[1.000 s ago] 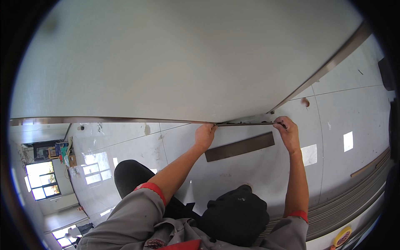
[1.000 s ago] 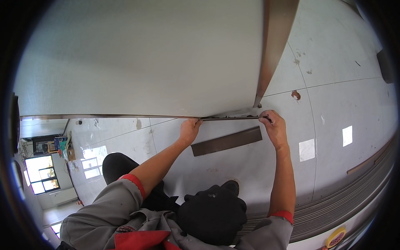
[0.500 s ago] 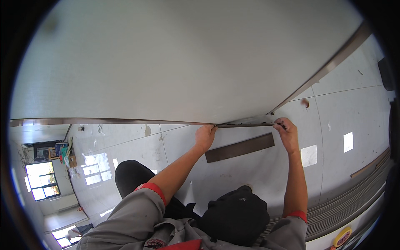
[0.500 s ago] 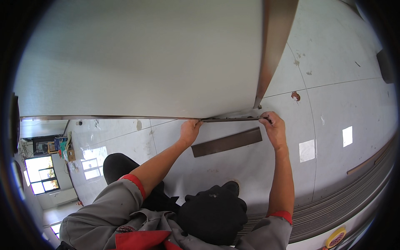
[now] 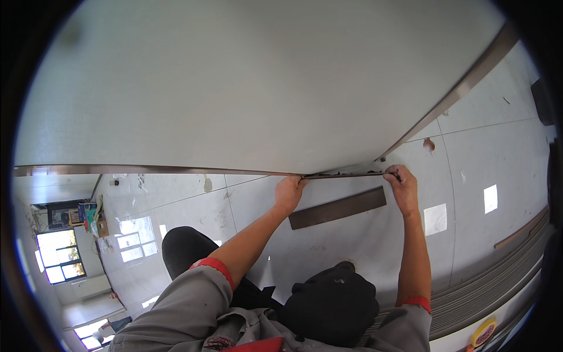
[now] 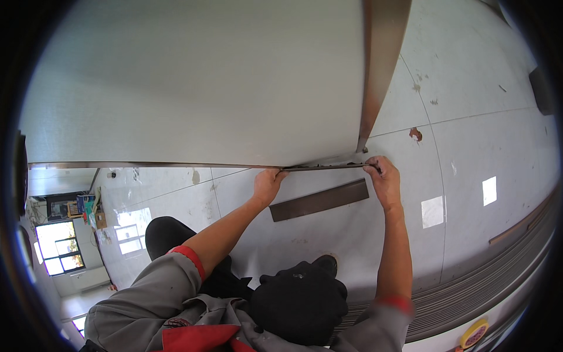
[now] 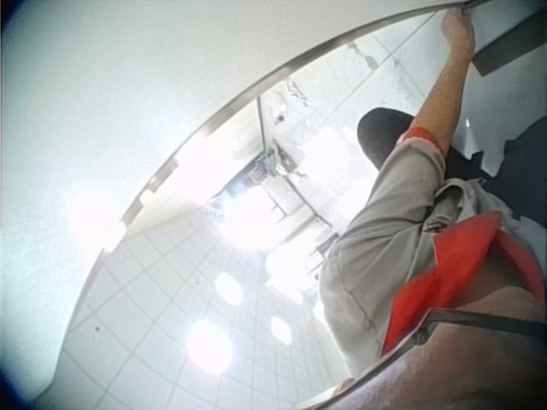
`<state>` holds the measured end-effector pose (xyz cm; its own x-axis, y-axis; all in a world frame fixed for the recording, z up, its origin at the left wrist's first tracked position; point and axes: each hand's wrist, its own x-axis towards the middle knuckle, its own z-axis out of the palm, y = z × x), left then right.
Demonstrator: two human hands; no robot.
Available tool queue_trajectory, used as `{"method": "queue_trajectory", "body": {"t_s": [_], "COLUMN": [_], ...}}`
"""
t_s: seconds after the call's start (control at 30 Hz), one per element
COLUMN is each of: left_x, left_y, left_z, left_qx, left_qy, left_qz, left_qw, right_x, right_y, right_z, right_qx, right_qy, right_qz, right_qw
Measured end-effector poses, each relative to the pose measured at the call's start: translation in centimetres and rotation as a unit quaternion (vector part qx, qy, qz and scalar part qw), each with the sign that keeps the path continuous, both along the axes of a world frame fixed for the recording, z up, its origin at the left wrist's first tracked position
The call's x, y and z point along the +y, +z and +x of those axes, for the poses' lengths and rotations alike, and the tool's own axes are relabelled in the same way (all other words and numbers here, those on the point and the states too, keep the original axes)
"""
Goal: The person measures and cuts metal trim pieces using a tape measure, utility knife, and angle grinder, then fits and secures them along the base of a wall panel. They repeatedly check fit, adjust the trim, and use tools to complete the installation.
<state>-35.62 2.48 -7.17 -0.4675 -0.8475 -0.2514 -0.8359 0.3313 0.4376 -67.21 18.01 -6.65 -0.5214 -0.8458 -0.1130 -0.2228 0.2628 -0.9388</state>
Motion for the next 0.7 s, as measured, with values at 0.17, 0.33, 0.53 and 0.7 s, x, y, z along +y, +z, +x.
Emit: {"method": "queue_trajectory", "body": {"t_s": [0.17, 0.33, 0.53, 0.7], "left_x": [0.2, 0.3, 0.4, 0.54], "left_y": [0.18, 0.27, 0.22, -0.01], "left_z": [-0.02, -0.27, -0.32, -0.3], "left_qx": [0.021, 0.021, 0.015, 0.028], "left_qy": [0.007, 0.011, 0.007, 0.008], "left_qz": [-0.003, 0.0, -0.011, -0.02], "left_qw": [1.0, 1.0, 1.0, 0.999], "right_x": [0.17, 0.46, 0.33, 0.68], "right_y": [-0.08, -0.47, -0.7, -0.92], "right_z": [0.18, 0.23, 0.24, 0.41], "right_qx": [0.007, -0.01, -0.005, -0.002], "right_qy": [-0.001, -0.004, -0.005, -0.01], "right_qz": [-0.004, -0.007, -0.015, -0.005], "right_qw": [1.0, 1.0, 1.0, 1.0]}}
